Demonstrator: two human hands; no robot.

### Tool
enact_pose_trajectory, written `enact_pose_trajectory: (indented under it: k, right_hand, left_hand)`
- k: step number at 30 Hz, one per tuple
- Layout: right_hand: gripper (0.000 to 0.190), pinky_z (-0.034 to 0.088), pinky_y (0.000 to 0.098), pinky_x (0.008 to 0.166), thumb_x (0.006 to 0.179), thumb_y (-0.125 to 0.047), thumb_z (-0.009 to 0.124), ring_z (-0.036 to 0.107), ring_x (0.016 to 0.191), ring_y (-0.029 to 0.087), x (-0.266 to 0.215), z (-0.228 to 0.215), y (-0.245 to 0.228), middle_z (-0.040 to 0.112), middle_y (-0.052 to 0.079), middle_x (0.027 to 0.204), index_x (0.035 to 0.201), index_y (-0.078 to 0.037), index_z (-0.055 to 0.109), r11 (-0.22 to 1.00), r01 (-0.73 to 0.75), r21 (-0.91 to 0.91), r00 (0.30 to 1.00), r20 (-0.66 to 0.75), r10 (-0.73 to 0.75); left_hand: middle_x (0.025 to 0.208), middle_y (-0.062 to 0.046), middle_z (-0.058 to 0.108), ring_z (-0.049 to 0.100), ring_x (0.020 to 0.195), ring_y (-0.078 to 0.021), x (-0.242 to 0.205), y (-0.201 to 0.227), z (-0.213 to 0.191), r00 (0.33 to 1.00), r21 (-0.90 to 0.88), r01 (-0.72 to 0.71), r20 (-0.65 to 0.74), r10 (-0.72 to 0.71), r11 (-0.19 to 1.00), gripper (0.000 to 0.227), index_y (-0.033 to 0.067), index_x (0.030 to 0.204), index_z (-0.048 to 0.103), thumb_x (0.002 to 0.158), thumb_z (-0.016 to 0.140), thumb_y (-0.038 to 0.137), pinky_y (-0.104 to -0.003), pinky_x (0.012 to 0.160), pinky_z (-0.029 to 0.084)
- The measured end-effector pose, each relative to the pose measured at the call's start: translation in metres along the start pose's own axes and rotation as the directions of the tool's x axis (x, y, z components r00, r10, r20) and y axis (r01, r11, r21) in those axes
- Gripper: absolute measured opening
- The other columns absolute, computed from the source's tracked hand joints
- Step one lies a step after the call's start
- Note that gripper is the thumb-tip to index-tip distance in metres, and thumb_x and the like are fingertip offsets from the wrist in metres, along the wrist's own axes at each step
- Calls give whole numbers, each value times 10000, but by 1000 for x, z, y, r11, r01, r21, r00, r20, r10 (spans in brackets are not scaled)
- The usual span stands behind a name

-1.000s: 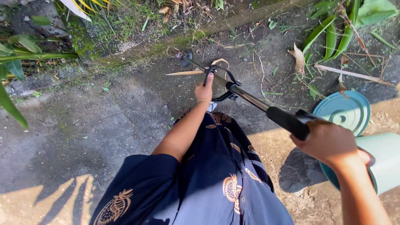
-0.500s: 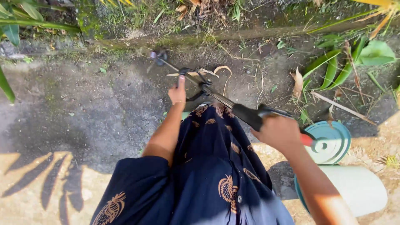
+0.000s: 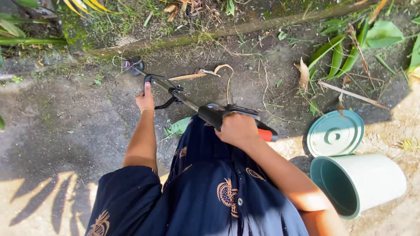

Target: Trimming weeds and grass around garden plants using a string trimmer.

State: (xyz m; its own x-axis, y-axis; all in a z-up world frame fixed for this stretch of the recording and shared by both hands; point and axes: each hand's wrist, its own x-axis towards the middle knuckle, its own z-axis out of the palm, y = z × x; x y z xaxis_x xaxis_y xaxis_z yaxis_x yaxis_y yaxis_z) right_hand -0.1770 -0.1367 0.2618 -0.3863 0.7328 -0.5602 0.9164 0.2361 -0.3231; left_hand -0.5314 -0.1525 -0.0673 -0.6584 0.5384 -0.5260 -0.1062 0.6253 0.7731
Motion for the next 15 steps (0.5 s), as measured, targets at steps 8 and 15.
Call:
enact_pose_trajectory:
  k: [8,15]
  right_hand:
    - [472,603,458,642,783,-536,721,742,730,328,-101,-44,50,740,141,798,853,-69,729,976,-212,-54,977,-12,211]
    - [501,603,445,677,820,-600,685,746,744,338,-230,-23,109,746,144,791,882,-110,766,821,-569,-47,820,48,571]
  left_hand:
    - [609,-90,646,592,622,-191,-79,-2,107,982,316,-123,175,70,941,746,-6,669,716,826,690,722,-398,681,512]
    - [758,-206,716,686,806,-357,-194,-7,203,899,450,-354,404,166,820,789,32,804,778,819,594,799,-468,825,498]
